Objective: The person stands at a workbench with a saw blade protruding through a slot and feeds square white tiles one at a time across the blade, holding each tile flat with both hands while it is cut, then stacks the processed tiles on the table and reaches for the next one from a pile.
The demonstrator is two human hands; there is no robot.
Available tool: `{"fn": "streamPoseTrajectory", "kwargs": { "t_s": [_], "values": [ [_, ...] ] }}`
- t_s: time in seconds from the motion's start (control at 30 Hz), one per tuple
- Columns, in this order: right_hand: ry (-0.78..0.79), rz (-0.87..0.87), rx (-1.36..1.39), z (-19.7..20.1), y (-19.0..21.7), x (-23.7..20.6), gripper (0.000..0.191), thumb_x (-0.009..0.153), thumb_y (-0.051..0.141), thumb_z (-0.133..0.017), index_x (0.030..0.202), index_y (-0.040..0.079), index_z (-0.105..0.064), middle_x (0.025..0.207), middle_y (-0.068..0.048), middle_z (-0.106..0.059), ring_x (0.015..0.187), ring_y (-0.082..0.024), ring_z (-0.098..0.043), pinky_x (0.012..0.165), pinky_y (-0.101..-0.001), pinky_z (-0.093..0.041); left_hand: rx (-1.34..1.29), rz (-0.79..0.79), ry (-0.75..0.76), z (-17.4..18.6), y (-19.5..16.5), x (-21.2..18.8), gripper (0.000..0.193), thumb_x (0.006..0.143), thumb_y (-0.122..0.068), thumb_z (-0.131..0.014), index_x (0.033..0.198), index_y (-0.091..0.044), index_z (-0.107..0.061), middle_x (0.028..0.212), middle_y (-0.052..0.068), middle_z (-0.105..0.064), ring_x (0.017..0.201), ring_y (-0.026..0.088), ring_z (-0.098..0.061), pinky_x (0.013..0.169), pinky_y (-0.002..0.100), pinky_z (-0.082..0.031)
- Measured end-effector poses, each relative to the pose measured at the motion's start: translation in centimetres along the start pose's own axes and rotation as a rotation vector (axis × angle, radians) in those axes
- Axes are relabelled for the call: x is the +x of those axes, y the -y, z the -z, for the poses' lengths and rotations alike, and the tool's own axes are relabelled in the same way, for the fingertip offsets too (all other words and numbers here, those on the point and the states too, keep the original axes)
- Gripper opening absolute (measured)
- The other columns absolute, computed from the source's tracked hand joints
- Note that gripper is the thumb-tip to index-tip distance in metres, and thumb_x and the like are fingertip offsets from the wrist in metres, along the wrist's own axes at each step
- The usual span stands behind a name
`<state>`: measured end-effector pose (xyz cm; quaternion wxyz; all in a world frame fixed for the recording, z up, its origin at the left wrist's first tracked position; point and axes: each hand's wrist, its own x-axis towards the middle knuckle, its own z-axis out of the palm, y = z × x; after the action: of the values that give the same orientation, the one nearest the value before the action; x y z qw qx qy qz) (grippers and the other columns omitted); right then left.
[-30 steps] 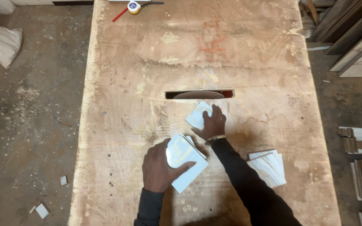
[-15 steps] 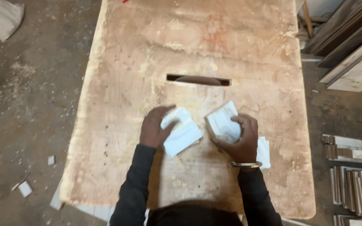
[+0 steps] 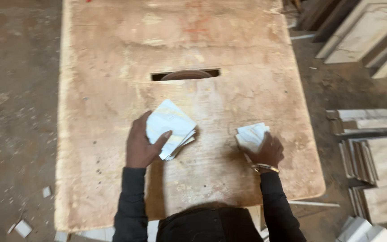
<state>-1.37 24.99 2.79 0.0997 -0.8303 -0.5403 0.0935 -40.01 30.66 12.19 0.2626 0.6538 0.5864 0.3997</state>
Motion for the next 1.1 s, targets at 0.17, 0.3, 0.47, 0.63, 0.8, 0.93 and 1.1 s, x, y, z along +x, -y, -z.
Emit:
{"fn": "streamPoseTrajectory", "kwargs": {
  "t_s": [0.17,0.3,0.47,0.63,0.8,0.93,1.1],
  "values": [
    [-0.079,-0.007,-0.005,-3.3,-4.8,-0.7,0.127,0.056,0.075,-0.086,0.150,0.001,-0.042,0.141,-0.030,-0.051,0.132,-0.048,-0.045,0.103,-0.0642,-0.038,0.006,0.002,-0.042,-0.1,-1.1,-0.6,0.071,0.079,-0.033,-0.086,0.135,-0.001,-0.058,0.127,0.022,-0.062,0.116,0.036,-0.063,0.095,0.043,-0.052],
    [-0.110,0.118,-0.058,-6.3,-3.1,0.5,0.132,0.054,0.074,-0.087,0.150,-0.003,-0.037,0.146,-0.031,-0.046,0.134,-0.048,-0.043,0.104,-0.0684,-0.034,0.051,0.018,-0.050,0.3,-1.6,-0.9,0.073,0.077,-0.033,-0.087,0.135,-0.001,-0.057,0.130,0.022,-0.060,0.121,0.037,-0.060,0.098,0.045,-0.052],
    [-0.105,0.421,0.057,-10.1,1.7,3.9,0.112,0.059,0.067,-0.086,0.145,0.007,-0.049,0.146,-0.028,-0.048,0.134,-0.046,-0.044,0.108,-0.0640,-0.035,0.209,0.004,-0.109,0.8,-2.6,-1.0,0.077,0.075,-0.037,-0.086,0.136,0.000,-0.055,0.138,0.036,-0.048,0.124,0.049,-0.052,0.096,0.051,-0.049],
    [-0.253,0.854,0.313,-14.6,11.0,8.3,0.080,0.079,0.064,-0.084,0.137,0.014,-0.060,0.152,-0.024,-0.048,0.142,-0.044,-0.045,0.118,-0.0587,-0.036,0.399,-0.054,-0.029,0.8,-3.5,0.3,0.086,0.077,-0.050,-0.084,0.136,0.005,-0.054,0.130,0.037,-0.055,0.118,0.048,-0.057,0.094,0.055,-0.046],
    [-0.278,0.868,0.122,-14.7,16.1,11.3,0.077,0.070,0.064,-0.084,0.129,0.019,-0.067,0.137,-0.022,-0.054,0.133,-0.043,-0.044,0.104,-0.0629,-0.030,0.325,0.019,0.030,0.6,-4.6,0.8,0.082,0.074,-0.049,-0.085,0.131,0.005,-0.059,0.102,0.022,-0.071,0.093,0.037,-0.066,0.084,0.050,-0.048],
    [-0.183,0.845,0.143,-14.3,17.0,12.4,0.078,0.077,0.062,-0.083,0.136,0.016,-0.066,0.139,-0.024,-0.053,0.132,-0.041,-0.045,0.104,-0.0610,-0.034,0.269,0.031,0.000,0.4,-4.9,0.3,0.081,0.072,-0.047,-0.088,0.128,0.004,-0.060,0.100,0.021,-0.072,0.088,0.034,-0.067,0.079,0.048,-0.048],
    [-0.212,0.908,0.159,-14.0,17.3,13.3,0.075,0.075,0.061,-0.084,0.134,0.017,-0.068,0.135,-0.022,-0.057,0.129,-0.042,-0.048,0.105,-0.0592,-0.036,0.222,0.012,-0.001,0.5,-5.1,0.3,0.079,0.071,-0.044,-0.089,0.128,0.004,-0.061,0.097,0.019,-0.072,0.085,0.033,-0.067,0.078,0.046,-0.048]
  ]
}}
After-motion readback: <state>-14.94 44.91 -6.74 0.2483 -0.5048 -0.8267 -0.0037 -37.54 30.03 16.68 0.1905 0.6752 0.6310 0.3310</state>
